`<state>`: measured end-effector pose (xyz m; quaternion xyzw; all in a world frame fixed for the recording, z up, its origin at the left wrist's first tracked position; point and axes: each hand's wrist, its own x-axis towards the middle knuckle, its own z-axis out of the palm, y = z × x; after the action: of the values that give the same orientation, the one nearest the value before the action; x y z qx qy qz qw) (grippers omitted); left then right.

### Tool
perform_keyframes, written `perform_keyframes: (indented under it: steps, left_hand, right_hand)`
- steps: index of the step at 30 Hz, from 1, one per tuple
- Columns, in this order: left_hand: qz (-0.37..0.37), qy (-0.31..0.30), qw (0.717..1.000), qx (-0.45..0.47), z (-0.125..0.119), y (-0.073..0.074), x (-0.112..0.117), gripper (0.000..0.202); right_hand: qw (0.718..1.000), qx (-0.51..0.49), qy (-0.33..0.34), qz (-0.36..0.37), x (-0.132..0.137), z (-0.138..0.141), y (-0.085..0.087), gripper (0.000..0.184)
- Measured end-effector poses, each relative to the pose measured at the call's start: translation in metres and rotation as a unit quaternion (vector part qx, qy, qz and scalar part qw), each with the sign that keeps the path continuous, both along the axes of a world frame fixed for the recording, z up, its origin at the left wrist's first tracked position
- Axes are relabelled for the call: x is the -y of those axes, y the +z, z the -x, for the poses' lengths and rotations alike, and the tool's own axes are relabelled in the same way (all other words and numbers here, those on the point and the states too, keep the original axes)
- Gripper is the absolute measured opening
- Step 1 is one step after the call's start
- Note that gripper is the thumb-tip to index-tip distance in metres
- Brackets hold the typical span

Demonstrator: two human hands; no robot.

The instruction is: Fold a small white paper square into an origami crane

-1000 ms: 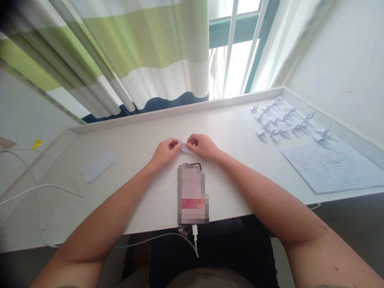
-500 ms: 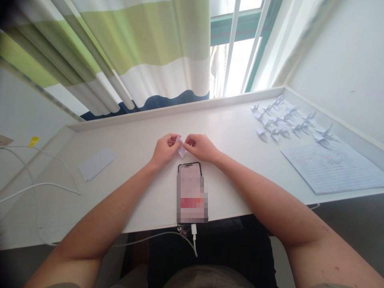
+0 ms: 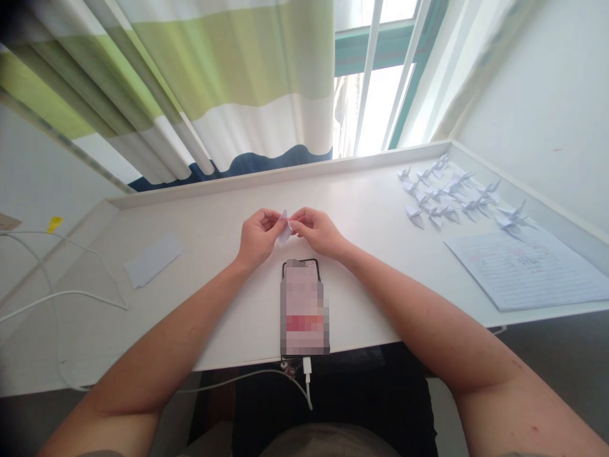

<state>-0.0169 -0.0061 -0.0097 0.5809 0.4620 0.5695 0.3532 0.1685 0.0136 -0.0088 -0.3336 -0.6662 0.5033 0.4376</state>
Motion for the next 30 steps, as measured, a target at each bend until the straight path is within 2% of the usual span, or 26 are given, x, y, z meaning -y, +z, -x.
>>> perform_keyframes:
  steps: [3,7,14,18,22,26,30]
  left_hand:
    - [0.009,-0.008,1.000,0.010,-0.001,-0.001,0.000,0.026]
    - [0.023,-0.023,0.999,0.030,-0.002,-0.003,0.000,0.028]
    - [0.038,-0.041,0.998,0.029,-0.001,-0.003,0.001,0.028]
    - [0.028,-0.041,0.999,-0.015,-0.002,-0.001,0.003,0.026]
    - [0.067,-0.029,0.997,-0.041,-0.001,0.000,0.004,0.025]
    - [0.109,-0.068,0.991,-0.034,0.000,0.001,0.005,0.021]
    - [0.100,-0.081,0.991,-0.034,-0.003,0.001,0.006,0.023]
  right_hand:
    - [0.998,-0.039,0.029,0.037,-0.001,-0.001,0.000,0.043]
    - [0.996,-0.067,0.029,0.058,-0.001,-0.002,0.000,0.048]
    - [0.994,-0.060,0.005,0.090,0.002,-0.002,0.005,0.037]
    - [0.998,-0.001,-0.023,0.054,0.005,0.000,0.008,0.030]
    - [0.998,0.012,-0.042,0.039,0.006,0.001,0.007,0.022]
    - [0.994,0.065,-0.083,0.037,0.007,0.001,0.008,0.013]
    - [0.983,0.139,-0.117,-0.027,0.008,0.002,0.011,0.004]
